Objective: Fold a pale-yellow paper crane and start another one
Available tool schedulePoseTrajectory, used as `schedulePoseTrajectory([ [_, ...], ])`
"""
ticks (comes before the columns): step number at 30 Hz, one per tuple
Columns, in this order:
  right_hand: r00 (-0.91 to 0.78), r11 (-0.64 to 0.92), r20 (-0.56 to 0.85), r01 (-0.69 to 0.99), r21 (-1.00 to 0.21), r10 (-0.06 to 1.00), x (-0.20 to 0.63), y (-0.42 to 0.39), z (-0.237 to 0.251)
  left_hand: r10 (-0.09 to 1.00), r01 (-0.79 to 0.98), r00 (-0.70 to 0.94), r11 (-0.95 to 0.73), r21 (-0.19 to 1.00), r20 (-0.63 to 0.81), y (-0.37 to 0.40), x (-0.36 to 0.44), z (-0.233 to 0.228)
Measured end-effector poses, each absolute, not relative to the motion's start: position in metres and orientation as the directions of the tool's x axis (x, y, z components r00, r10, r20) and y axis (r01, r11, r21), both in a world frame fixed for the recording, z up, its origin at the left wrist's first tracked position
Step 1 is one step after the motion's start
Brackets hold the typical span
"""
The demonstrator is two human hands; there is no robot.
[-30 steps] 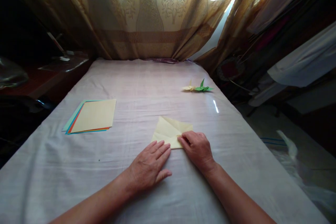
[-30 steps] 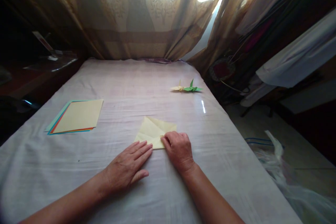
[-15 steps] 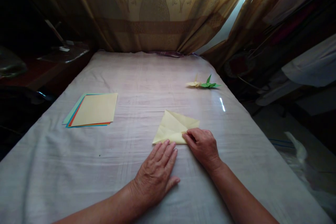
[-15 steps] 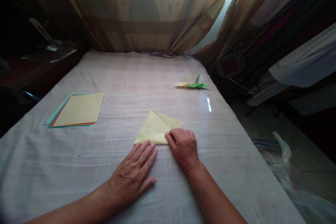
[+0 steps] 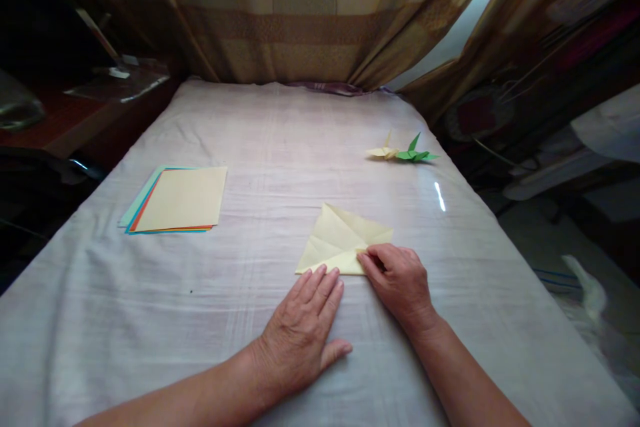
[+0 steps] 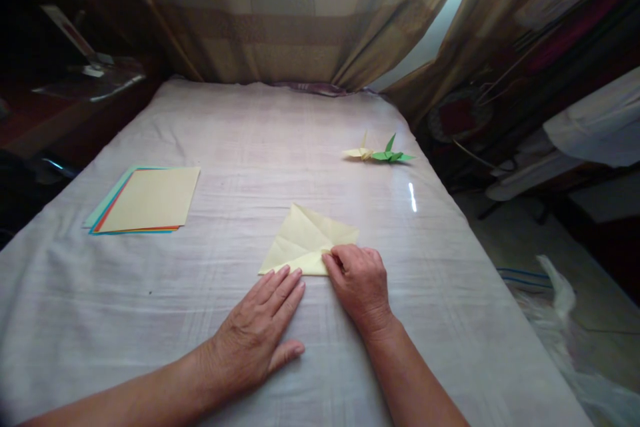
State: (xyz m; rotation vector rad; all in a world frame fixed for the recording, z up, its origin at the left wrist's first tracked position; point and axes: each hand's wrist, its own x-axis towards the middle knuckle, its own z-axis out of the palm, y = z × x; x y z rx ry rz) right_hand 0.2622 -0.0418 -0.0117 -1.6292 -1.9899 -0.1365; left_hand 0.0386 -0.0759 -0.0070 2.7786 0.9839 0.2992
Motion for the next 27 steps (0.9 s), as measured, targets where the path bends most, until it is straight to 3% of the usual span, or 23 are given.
schedulePoseTrajectory([
  [17, -0.096, 0.244, 0.457, 0.929, -0.277, 0.884, 0.2626, -0.0414, -0.0112, 0.648, 0.602, 0.750, -0.752, 0.267, 0.132, -0.0762, 0.0389, -0.0047],
  [27, -0.037, 0.204, 0.453, 0.923, -0.325, 0.891, 0.2621, -0.0404, -0.0111, 0.637, 0.609, 0.764, -0.765, 0.209, 0.105, -0.0732, 0.0390, -0.0014],
])
